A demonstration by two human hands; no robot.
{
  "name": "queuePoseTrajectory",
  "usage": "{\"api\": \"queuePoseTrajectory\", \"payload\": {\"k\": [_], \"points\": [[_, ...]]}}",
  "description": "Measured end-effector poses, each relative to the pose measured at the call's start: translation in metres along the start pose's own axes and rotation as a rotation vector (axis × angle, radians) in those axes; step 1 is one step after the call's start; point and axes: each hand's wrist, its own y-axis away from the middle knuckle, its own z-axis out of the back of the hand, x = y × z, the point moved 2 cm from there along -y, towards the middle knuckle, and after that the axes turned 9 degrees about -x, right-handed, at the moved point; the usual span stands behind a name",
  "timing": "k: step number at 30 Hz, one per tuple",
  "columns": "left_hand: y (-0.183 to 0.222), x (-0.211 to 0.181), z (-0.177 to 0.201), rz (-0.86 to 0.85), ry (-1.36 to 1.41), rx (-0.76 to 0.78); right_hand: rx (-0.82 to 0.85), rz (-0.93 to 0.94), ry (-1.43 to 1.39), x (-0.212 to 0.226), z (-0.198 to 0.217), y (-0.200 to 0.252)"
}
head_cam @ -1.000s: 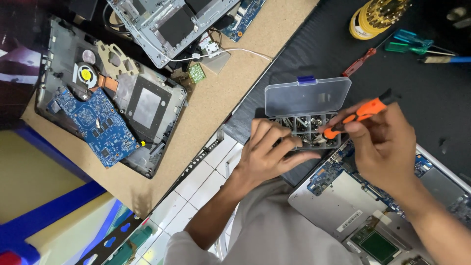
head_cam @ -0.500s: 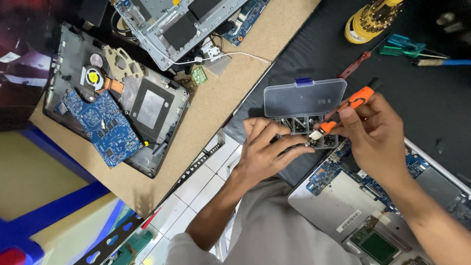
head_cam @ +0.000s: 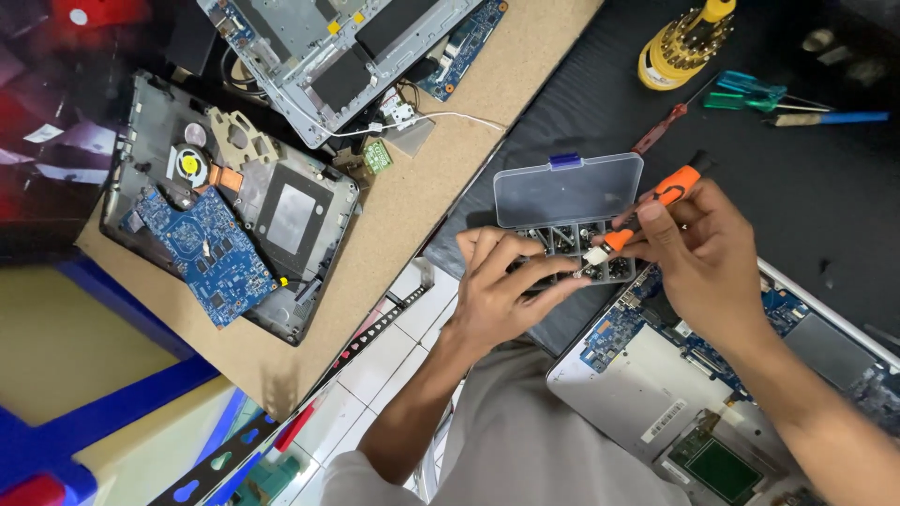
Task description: Assembling a laptop by installing the motherboard and fastening it with screws using a manual screwdriver.
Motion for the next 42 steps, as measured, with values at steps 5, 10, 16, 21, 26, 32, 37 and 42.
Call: {"api": "queuePoseTrajectory", "payload": {"k": [5,10,16,21,26,32,37,42], "points": [[0.0003,-0.0008,0.0004,0.008,0.057,-0.006,-0.005,-0.004,-0.013,0.0000,0.0005,0.0006],[0.0017,-0.0009,-0.0015,0.024,0.079,-0.015,-0.032,-0.008,-0.041,0.0024,0.0021,0.0015],[-0.0011,-0.0030,-0.0011,-0.001,0.029,-0.021,-0.033,-0.011,-0.038,0.0004,0.0037,0.0016],[-0.0009,-0.0054,0.0009,-0.006,-0.005,-0.015,-0.025,-0.013,-0.031,-0.0010,0.0035,0.0026],[-0.0020,-0.0067,0.0024,-0.005,0.066,-0.006,-0.028,0.010,0.031,0.0003,0.0043,0.0032],[0.0022,-0.0034,0.0010,-0.008,0.072,-0.006,-0.028,0.020,-0.004,0.0000,0.0028,0.0028],[0.0037,-0.0023,0.0000,-0.022,0.101,-0.022,-0.028,0.033,-0.033,-0.0026,0.0020,0.0008],[0.0020,-0.0034,-0.0001,-0.042,0.057,-0.036,-0.025,0.016,-0.020,-0.0015,0.0014,0.0004]]}}
